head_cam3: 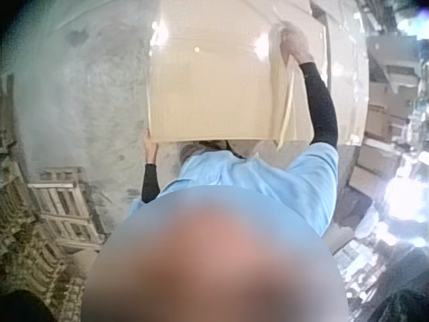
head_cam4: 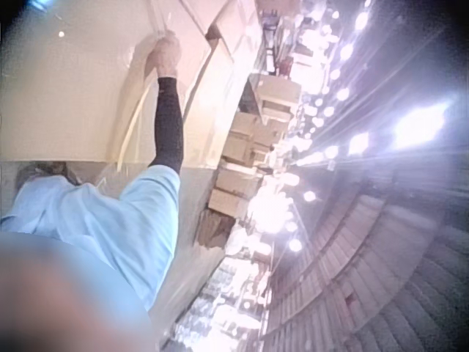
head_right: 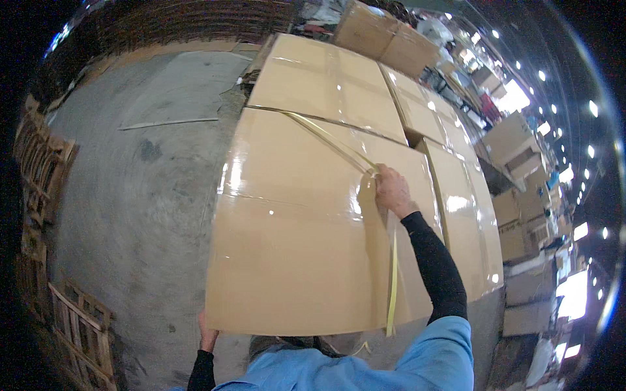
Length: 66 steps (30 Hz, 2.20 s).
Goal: The person secures a large cardboard box on a wooden pallet using a yellow plastic strap. They wrap the strap around the box, tie a knot, and then place small cardboard pieces over the strap to protect it.
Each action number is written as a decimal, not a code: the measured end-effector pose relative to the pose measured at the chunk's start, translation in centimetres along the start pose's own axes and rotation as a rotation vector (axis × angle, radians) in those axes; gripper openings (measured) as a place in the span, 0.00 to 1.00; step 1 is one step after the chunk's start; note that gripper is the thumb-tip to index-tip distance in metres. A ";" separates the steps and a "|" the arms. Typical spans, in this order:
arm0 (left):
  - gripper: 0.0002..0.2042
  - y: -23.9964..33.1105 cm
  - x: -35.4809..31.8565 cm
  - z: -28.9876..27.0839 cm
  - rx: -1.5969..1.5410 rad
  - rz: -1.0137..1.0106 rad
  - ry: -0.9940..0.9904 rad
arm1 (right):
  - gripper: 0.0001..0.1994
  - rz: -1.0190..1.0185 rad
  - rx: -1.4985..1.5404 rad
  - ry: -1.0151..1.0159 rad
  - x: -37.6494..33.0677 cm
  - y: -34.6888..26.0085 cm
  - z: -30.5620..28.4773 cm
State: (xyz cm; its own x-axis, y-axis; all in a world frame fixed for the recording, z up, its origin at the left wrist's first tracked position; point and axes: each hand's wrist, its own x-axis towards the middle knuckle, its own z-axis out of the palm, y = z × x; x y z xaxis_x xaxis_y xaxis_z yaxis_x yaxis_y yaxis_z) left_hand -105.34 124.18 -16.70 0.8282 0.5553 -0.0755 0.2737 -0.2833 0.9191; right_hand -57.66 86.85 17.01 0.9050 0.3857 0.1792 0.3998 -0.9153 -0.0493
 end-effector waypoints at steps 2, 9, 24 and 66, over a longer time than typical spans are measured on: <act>0.16 0.8 -1.6 -0.7 0.110 0.147 0.023 | 0.14 0.061 -0.011 -0.003 -3.1 3.9 -0.8; 0.10 2.5 -3.0 -2.1 -0.327 -0.505 -0.416 | 0.15 0.185 0.093 -0.014 -18.8 13.8 -5.6; 0.08 19.7 -9.3 10.0 -0.861 -0.529 -0.473 | 0.15 0.482 0.059 0.287 -53.0 31.7 -17.3; 0.03 54.6 -36.7 88.7 -1.068 -0.346 -0.076 | 0.17 -0.283 0.384 -0.306 -38.9 80.0 -17.3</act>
State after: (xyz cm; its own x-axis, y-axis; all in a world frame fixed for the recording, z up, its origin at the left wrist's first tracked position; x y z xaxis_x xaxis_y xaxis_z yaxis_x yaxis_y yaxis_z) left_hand -77.40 19.00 1.97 0.8268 0.4146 -0.3801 -0.0346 0.7120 0.7013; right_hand -63.40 -3.41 23.07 0.7327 0.6785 -0.0532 0.6051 -0.6852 -0.4054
